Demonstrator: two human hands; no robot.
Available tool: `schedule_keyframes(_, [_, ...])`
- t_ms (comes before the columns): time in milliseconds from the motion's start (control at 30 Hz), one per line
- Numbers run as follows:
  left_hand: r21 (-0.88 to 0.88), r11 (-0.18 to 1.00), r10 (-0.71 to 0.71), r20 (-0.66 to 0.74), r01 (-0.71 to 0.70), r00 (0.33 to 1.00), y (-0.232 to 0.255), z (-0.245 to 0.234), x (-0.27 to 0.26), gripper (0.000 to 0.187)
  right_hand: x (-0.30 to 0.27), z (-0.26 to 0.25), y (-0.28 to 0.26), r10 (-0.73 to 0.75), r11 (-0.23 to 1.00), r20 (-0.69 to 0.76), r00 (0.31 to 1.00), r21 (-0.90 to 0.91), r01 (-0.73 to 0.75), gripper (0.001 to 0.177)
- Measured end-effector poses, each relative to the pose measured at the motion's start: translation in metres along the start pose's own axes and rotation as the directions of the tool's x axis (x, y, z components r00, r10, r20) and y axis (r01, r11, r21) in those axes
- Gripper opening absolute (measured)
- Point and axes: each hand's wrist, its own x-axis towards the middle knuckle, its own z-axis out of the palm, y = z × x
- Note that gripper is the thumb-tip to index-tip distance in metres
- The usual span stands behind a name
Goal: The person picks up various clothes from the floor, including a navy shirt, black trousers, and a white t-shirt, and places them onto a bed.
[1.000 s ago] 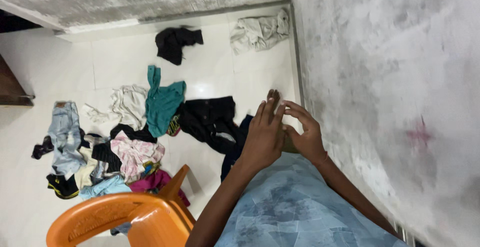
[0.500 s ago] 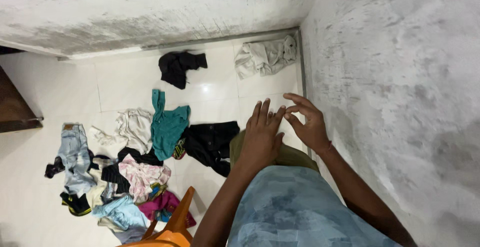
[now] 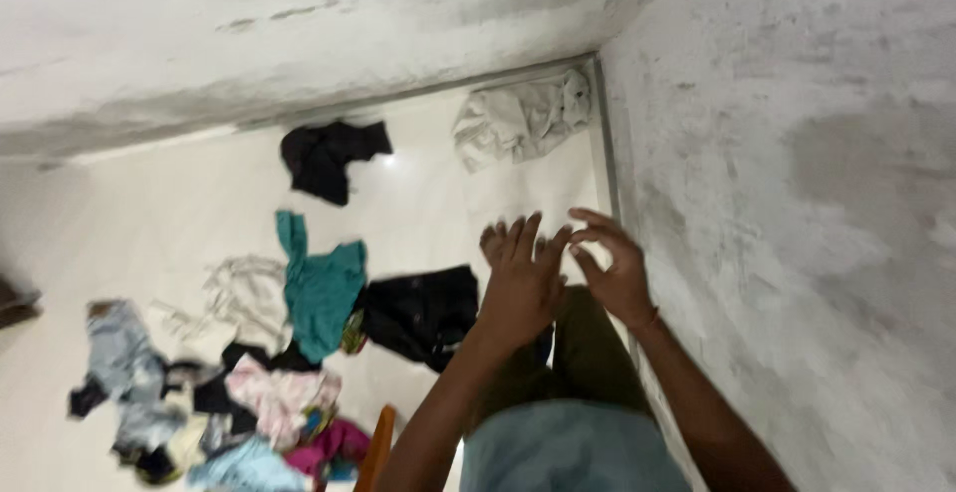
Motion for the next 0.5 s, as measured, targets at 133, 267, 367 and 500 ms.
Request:
schedule_keyframes(133, [0.02,1.0,0.007,-0.008,-0.007,1.0,-0.055,0.033,0.039,0.069,0.034,0.022,0.058,0.074,0.997,-0.025,0.997,0.007,-0.074,0.018])
schedule_keyframes(267, [0.049,0.996,-0.08,0.045,0.077,0.996,-0.111,0.073,0.074,0.071,0.072,0.045,0.127,0.072,0.996,-0.032,0.997,-0.043,-0.074,0.016])
schedule_keyframes(367, [0.004,0.994,-0.107,0.041,0.106,0.993,-0.149,0.114,0.094,0.071,0.093,0.058,0.185,0.075,0.997,-0.018,0.997,-0.034,-0.076,0.015])
schedule_keyframes(500, [-0.078,0.992,-0.097,0.03,0.099,0.995,-0.213,0.171,0.131,0.077,0.128,0.074,0.263,0.061,0.996,-0.012,0.998,-0.059,-0.062,0.016])
